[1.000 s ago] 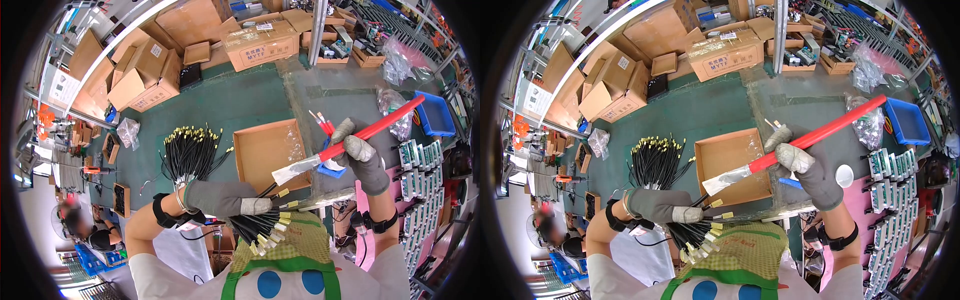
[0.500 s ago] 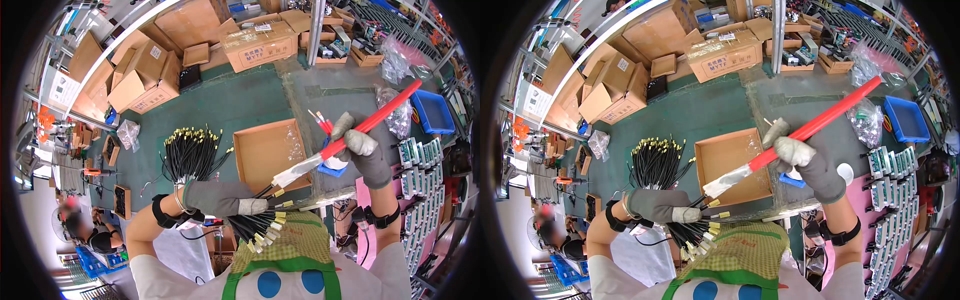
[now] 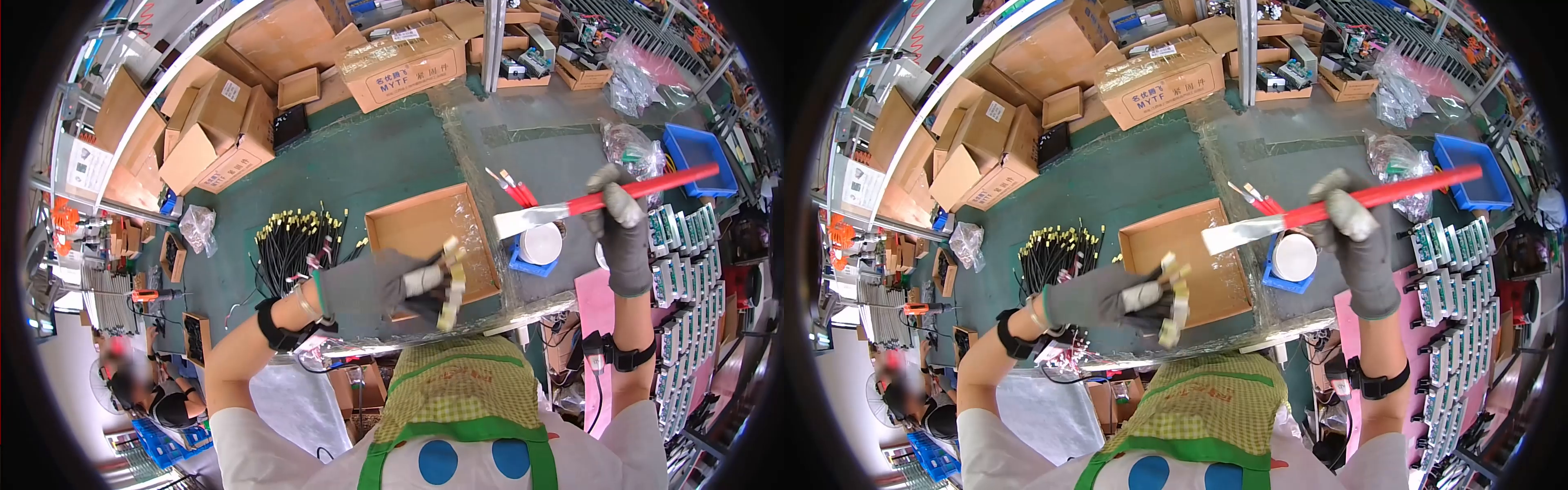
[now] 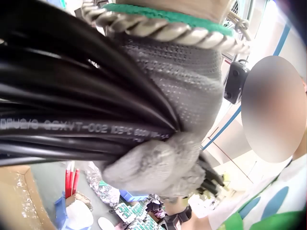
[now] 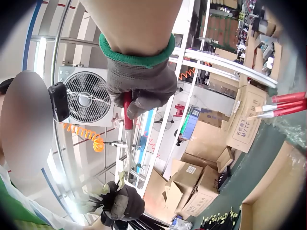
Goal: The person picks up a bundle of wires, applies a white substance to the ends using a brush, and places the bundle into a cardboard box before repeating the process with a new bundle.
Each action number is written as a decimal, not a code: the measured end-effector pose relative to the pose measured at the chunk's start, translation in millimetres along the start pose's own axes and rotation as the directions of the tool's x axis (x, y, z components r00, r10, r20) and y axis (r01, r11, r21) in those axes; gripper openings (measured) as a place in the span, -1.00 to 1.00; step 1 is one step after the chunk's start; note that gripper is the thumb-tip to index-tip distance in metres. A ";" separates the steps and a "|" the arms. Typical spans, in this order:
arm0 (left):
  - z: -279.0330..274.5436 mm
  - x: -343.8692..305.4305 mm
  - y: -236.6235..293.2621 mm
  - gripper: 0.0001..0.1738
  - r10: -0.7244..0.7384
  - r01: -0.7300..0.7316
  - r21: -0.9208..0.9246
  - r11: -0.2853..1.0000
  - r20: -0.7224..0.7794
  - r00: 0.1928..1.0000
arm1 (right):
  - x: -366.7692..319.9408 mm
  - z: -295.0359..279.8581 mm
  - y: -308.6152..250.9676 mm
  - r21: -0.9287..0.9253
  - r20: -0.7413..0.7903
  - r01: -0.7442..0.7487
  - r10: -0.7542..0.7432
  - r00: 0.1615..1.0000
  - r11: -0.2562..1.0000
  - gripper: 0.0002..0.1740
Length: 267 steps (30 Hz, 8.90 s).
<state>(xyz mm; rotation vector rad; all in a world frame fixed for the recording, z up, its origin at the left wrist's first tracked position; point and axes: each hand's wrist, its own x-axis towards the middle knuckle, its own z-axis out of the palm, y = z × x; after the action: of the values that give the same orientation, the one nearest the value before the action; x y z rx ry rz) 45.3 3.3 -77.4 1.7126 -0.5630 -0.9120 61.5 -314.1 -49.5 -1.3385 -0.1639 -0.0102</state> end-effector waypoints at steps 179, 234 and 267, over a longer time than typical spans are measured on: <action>-16.5 -208.5 -124.0 -0.77 -0.107 -0.566 -0.634 0.527 -0.710 0.696 | 4.2 368.9 130.8 -0.578 0.604 0.163 0.286 0.744 0.799 -0.67; 41.6 -75.4 -55.6 -0.57 0.065 -0.131 -0.875 0.467 -0.114 0.991 | 55.4 162.4 11.6 0.333 0.591 0.008 -0.215 0.777 0.943 -0.75; 57.5 -55.4 -26.7 -0.59 -0.060 0.013 -0.738 0.675 -0.037 0.998 | 54.3 160.2 24.3 -0.106 0.861 0.173 0.003 0.509 0.979 -0.43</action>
<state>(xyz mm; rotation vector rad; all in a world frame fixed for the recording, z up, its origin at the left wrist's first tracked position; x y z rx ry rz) -35.5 19.7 -94.3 0.9925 -0.0700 -0.9410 99.6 -148.5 -30.9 -1.4101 -1.1232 0.5986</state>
